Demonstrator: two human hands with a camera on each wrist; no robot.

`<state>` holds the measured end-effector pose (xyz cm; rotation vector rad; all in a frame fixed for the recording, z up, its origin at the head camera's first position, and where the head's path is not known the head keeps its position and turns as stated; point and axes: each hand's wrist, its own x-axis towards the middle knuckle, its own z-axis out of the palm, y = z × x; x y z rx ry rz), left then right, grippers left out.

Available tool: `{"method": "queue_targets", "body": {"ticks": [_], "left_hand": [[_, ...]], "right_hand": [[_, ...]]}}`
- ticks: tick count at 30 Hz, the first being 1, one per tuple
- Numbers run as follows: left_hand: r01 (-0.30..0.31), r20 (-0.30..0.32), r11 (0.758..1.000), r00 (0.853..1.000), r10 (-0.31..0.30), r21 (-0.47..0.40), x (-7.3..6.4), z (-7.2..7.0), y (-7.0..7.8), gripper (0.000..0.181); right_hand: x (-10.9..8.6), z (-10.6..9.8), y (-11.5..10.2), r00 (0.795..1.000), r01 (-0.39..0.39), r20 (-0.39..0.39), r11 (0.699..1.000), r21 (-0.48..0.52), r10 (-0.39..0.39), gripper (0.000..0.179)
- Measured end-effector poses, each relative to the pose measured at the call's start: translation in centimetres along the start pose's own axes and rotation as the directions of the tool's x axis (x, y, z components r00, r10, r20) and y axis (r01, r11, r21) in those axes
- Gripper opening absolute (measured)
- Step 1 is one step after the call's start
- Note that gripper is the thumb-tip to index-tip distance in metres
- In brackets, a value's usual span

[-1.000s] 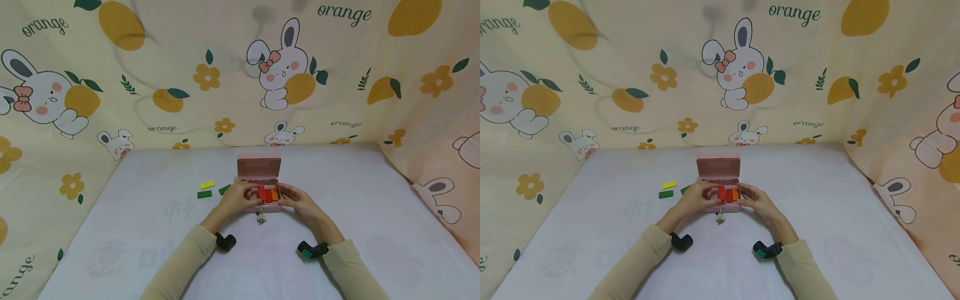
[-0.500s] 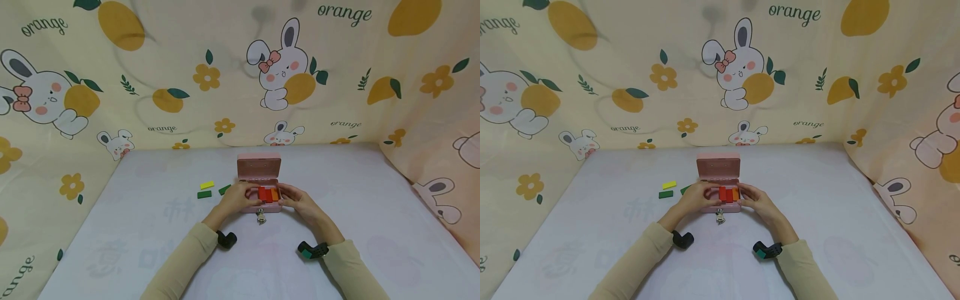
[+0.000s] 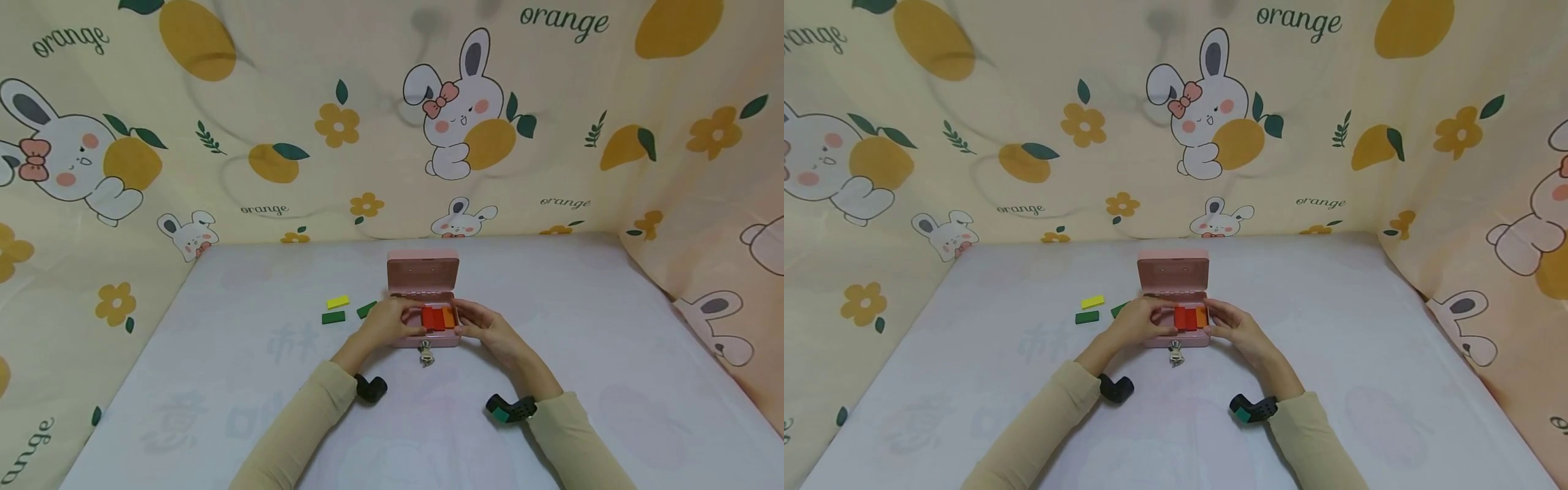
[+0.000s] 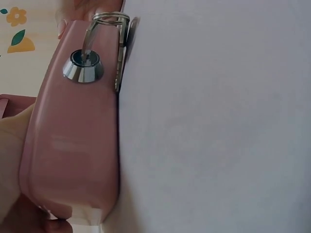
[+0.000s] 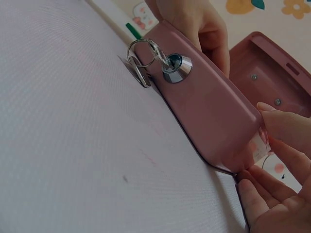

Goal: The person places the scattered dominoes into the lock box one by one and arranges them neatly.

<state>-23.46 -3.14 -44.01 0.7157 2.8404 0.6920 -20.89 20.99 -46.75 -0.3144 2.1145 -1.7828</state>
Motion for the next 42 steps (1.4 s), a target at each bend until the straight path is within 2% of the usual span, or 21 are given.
{"method": "queue_targets", "body": {"ticks": [10, 16, 25, 36, 42], "left_hand": [[0.002, 0.007, 1.0, 1.0, -0.002, 0.019, -0.03, 0.13, 0.03, 0.053], [0.027, 0.027, 1.0, 0.999, -0.027, 0.0, 0.03, 0.13, 0.19, 0.052], [0.047, 0.035, 0.999, 0.998, -0.048, 0.022, 0.16, 0.33, 0.31, 0.053], [0.051, 0.032, 0.997, 0.998, -0.053, 0.055, 0.13, 0.2, 0.66, 0.052], [0.076, 0.035, 0.995, 0.996, -0.078, 0.059, 0.16, 0.22, 0.87, 0.052]], "right_hand": [[-0.11, 0.06, 0.07, 1.0, -0.002, 0.0, 1.0, 0.008, 0.002, 0.064], [-0.18, 0.05, -0.01, 1.0, 0.007, 0.004, 1.0, 0.008, -0.007, 0.064], [-0.04, 0.0, 0.02, 1.0, 0.022, 0.006, 1.0, 0.022, -0.022, 0.062], [-0.06, 0.01, -0.08, 1.0, 0.012, 0.002, 1.0, 0.024, -0.012, 0.063], [-0.08, 0.06, -0.11, 1.0, -0.002, -0.004, 1.0, 0.024, 0.002, 0.064]]}}
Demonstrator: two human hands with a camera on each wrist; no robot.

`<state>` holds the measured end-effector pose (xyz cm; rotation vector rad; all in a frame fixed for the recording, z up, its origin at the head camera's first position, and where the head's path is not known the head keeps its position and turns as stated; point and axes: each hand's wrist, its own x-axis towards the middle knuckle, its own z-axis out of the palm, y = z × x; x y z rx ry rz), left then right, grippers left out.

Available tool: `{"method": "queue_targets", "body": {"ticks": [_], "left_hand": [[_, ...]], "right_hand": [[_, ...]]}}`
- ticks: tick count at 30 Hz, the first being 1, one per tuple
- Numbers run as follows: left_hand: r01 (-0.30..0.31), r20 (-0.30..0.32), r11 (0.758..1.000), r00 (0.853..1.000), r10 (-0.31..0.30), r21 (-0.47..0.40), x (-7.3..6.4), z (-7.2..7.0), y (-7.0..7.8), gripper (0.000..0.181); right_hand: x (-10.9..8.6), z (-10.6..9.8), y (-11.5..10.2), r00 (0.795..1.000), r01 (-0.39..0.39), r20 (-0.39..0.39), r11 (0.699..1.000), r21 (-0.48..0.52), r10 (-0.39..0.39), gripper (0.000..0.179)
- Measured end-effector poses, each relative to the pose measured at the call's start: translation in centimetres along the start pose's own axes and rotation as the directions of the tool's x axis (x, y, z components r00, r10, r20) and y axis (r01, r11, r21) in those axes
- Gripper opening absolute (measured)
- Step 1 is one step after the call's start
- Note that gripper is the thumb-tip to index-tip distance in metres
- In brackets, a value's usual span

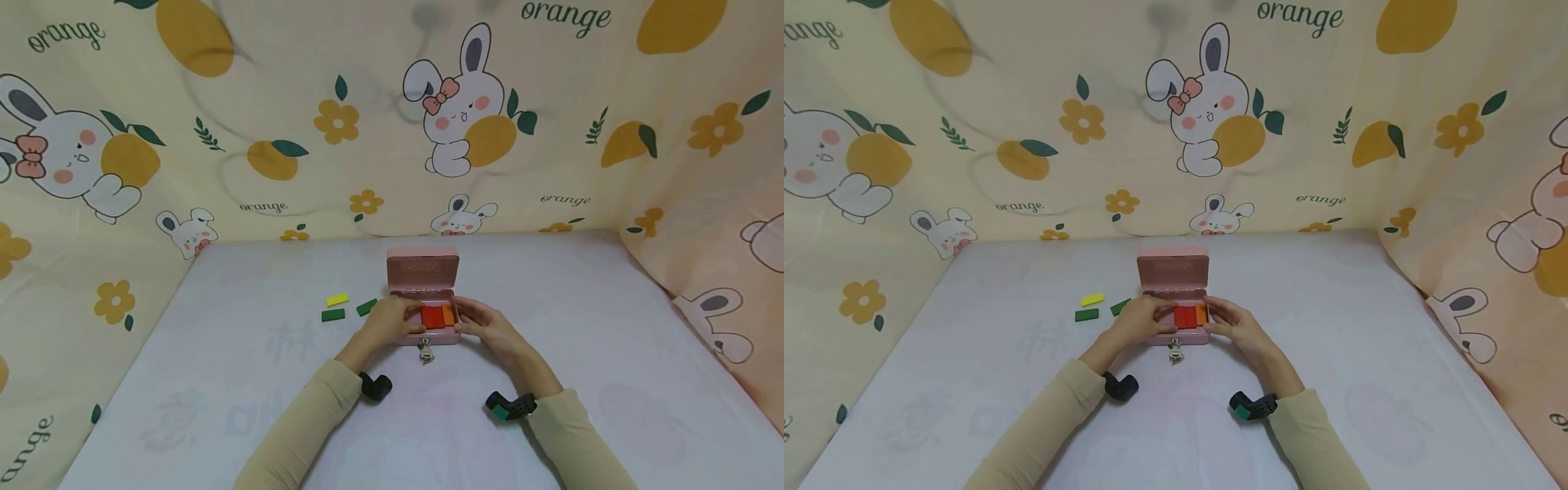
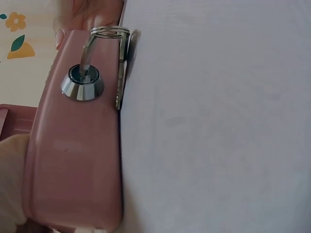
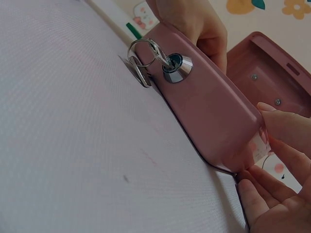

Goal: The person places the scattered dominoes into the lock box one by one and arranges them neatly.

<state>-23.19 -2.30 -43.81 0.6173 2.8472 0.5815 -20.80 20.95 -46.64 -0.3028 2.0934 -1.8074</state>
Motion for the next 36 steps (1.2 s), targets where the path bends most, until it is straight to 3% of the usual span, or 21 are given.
{"method": "queue_targets", "body": {"ticks": [14, 36], "left_hand": [[-0.004, -0.001, 0.996, 1.0, 0.004, 0.086, -0.26, -0.4, 0.56, 0.051], [0.022, 0.02, 0.996, 1.0, -0.024, 0.089, -0.12, -0.24, 0.46, 0.056]], "right_hand": [[0.0, 0.07, 0.01, 1.0, -0.003, -0.001, 0.999, 0.033, 0.003, 0.065], [-0.06, 0.09, -0.2, 1.0, -0.002, -0.01, 1.0, 0.004, 0.002, 0.064]]}}
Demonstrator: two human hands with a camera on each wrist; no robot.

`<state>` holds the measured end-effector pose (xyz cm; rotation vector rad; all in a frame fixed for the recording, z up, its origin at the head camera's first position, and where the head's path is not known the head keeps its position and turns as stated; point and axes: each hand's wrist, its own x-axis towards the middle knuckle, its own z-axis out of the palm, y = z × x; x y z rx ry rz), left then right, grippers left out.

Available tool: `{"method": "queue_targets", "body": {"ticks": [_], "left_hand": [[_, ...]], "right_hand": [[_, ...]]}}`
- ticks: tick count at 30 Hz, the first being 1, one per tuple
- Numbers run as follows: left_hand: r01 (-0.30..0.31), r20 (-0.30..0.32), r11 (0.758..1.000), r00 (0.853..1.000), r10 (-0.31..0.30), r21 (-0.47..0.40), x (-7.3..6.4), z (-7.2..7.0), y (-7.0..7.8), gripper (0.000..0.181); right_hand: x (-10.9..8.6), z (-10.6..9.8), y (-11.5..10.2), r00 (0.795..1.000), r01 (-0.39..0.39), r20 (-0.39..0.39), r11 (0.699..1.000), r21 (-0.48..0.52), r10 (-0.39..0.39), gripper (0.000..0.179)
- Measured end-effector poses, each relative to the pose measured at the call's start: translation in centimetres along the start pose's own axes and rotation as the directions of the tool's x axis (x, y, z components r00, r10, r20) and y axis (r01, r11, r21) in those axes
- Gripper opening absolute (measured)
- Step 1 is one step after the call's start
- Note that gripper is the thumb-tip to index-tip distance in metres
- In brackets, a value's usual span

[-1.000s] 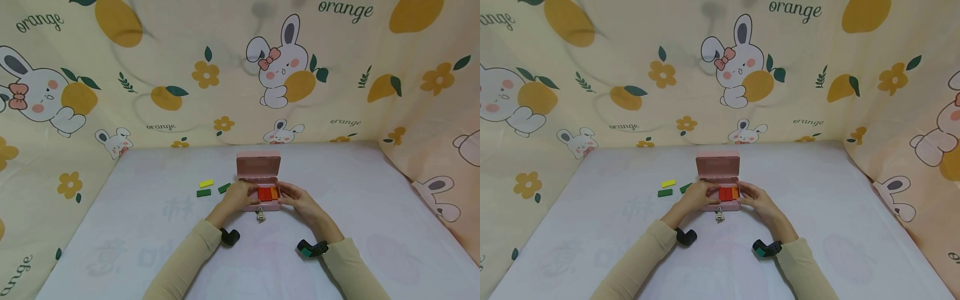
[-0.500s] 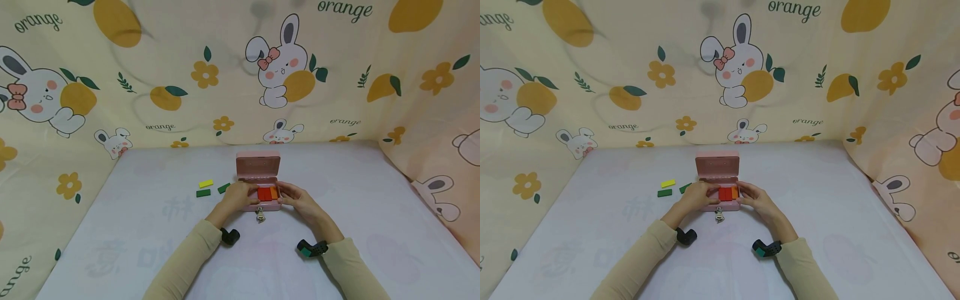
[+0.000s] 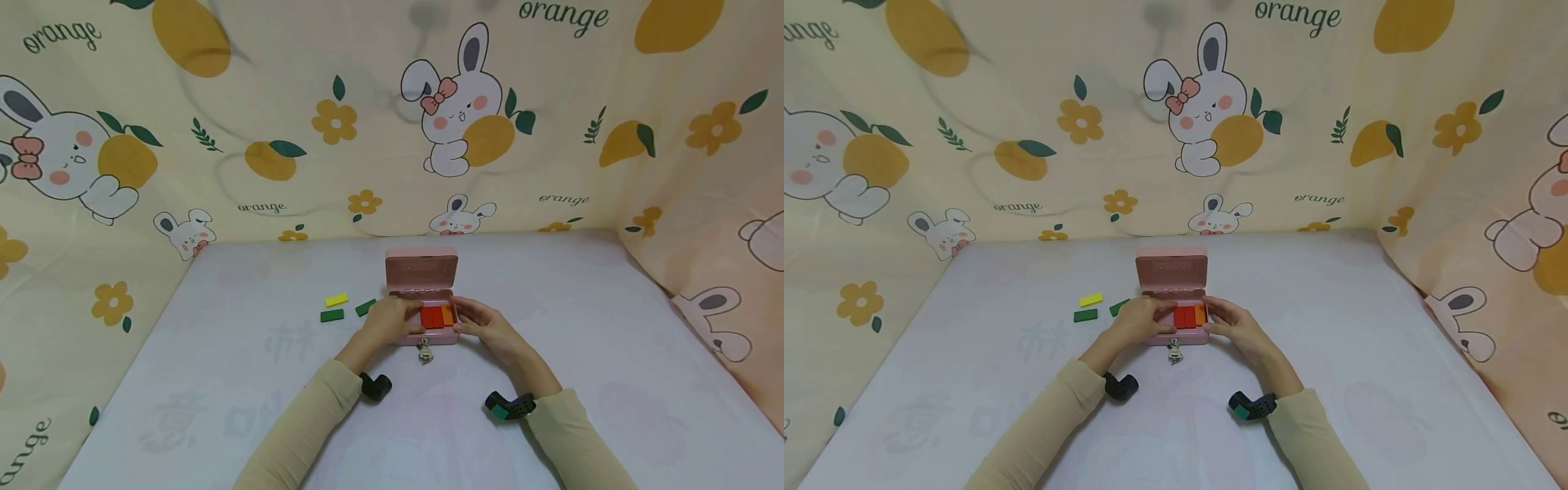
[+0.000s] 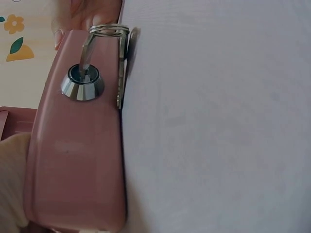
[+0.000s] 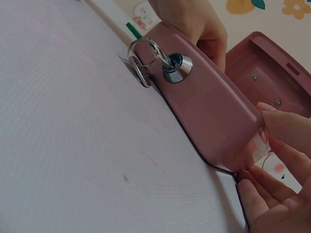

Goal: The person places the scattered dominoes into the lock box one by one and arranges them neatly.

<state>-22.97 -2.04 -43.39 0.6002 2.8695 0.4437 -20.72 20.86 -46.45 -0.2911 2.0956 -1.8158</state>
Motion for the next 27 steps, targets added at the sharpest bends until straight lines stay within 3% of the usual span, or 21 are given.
{"method": "queue_targets", "body": {"ticks": [12, 18, 27], "left_hand": [[-0.019, -0.018, 1.0, 1.0, 0.019, 0.004, 0.2, 0.2, -0.4, 0.055], [-0.025, -0.028, 0.995, 0.999, 0.023, -0.095, 0.1, 0.4, -0.8, 0.052], [-0.106, -0.113, 0.966, 0.99, 0.081, -0.237, -0.2, 0.4, -1.4, 0.039]], "right_hand": [[0.1, 0.0, -0.2, 1.0, -0.015, -0.004, 1.0, -0.024, 0.015, 0.062], [0.1, 0.1, -0.1, 0.999, -0.034, -0.013, 0.999, -0.031, 0.033, 0.061], [0.0, 0.0, 0.0, 1.0, -0.022, -0.01, 0.999, -0.023, 0.022, 0.062]]}}
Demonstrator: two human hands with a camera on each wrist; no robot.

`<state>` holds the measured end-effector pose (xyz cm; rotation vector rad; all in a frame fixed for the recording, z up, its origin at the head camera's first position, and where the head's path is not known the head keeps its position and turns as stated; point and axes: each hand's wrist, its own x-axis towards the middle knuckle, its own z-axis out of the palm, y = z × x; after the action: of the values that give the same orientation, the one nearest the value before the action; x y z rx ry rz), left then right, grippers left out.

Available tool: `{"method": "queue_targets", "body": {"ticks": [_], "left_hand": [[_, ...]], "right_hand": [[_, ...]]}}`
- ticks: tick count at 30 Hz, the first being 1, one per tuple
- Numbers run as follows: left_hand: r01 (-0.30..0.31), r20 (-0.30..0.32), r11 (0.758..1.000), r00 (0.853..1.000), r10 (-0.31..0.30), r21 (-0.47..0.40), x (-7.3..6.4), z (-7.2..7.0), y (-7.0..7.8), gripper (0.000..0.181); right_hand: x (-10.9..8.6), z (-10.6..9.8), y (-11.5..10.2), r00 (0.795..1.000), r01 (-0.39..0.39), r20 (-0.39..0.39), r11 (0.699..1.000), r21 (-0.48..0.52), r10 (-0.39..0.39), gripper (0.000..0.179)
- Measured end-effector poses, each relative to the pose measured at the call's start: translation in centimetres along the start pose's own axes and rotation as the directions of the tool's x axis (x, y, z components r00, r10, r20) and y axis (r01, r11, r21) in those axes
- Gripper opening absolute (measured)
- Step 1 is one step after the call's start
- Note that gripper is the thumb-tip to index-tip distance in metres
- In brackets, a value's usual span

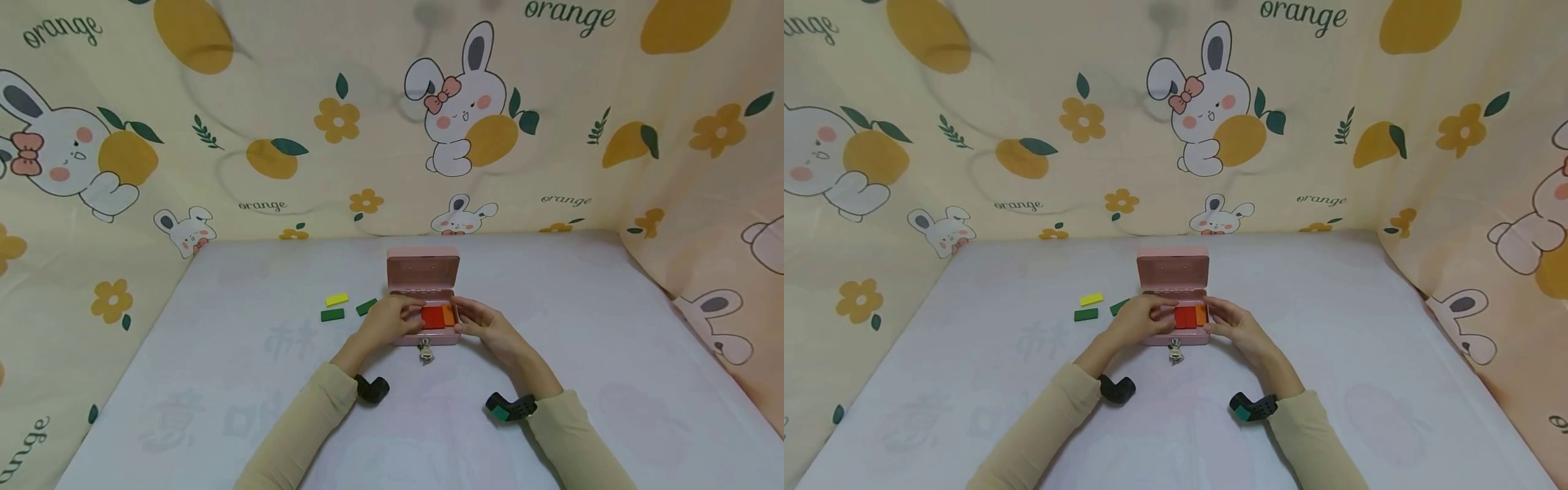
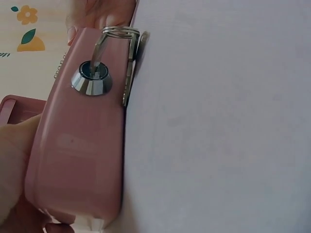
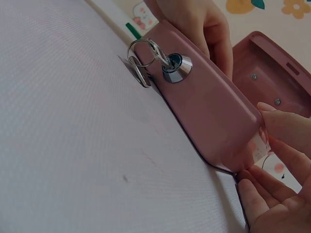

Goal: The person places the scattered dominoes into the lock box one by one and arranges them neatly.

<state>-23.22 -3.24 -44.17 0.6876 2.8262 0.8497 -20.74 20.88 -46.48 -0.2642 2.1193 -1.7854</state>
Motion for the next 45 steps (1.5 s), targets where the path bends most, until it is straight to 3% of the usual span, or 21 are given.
{"method": "queue_targets", "body": {"ticks": [5, 11, 17, 21, 29, 37, 45], "left_hand": [[-0.02, -0.028, 0.997, 0.999, 0.018, -0.075, -0.2, 0.0, -0.2, 0.033], [0.006, -0.054, 0.985, 0.998, -0.016, -0.171, -0.7, -0.3, -0.4, 0.03], [0.035, -0.057, 0.976, 0.997, -0.049, -0.214, -1.0, -0.7, -0.5, 0.029], [0.017, -0.064, 0.97, 0.997, -0.033, -0.241, -1.3, -1.0, -0.7, 0.03], [-0.045, -0.118, 0.967, 0.993, 0.016, -0.252, -1.9, -1.4, -1.2, 0.028], [-0.024, -0.134, 0.967, 0.991, -0.011, -0.255, -2.6, -1.7, -2.0, 0.028], [-0.035, -0.202, 0.972, 0.979, -0.013, -0.234, -3.1, -2.1, -2.7, 0.026]], "right_hand": [[0.1, -0.1, 0.1, 1.0, 0.005, 0.003, 1.0, 0.001, -0.005, 0.061], [0.0, 0.0, -0.1, 1.0, 0.011, 0.005, 1.0, 0.015, -0.011, 0.063], [0.1, 0.1, -0.2, 1.0, 0.008, -0.002, 1.0, 0.008, -0.008, 0.062], [0.0, 0.1, -0.2, 1.0, 0.006, -0.003, 1.0, 0.015, -0.006, 0.062], [0.0, 0.1, -0.1, 1.0, 0.007, -0.005, 1.0, 0.014, -0.007, 0.063], [0.0, 0.1, -0.2, 1.0, 0.01, -0.002, 1.0, 0.03, -0.01, 0.062], [-0.1, 0.2, -0.2, 1.0, 0.012, -0.001, 0.999, 0.038, -0.012, 0.062]]}}
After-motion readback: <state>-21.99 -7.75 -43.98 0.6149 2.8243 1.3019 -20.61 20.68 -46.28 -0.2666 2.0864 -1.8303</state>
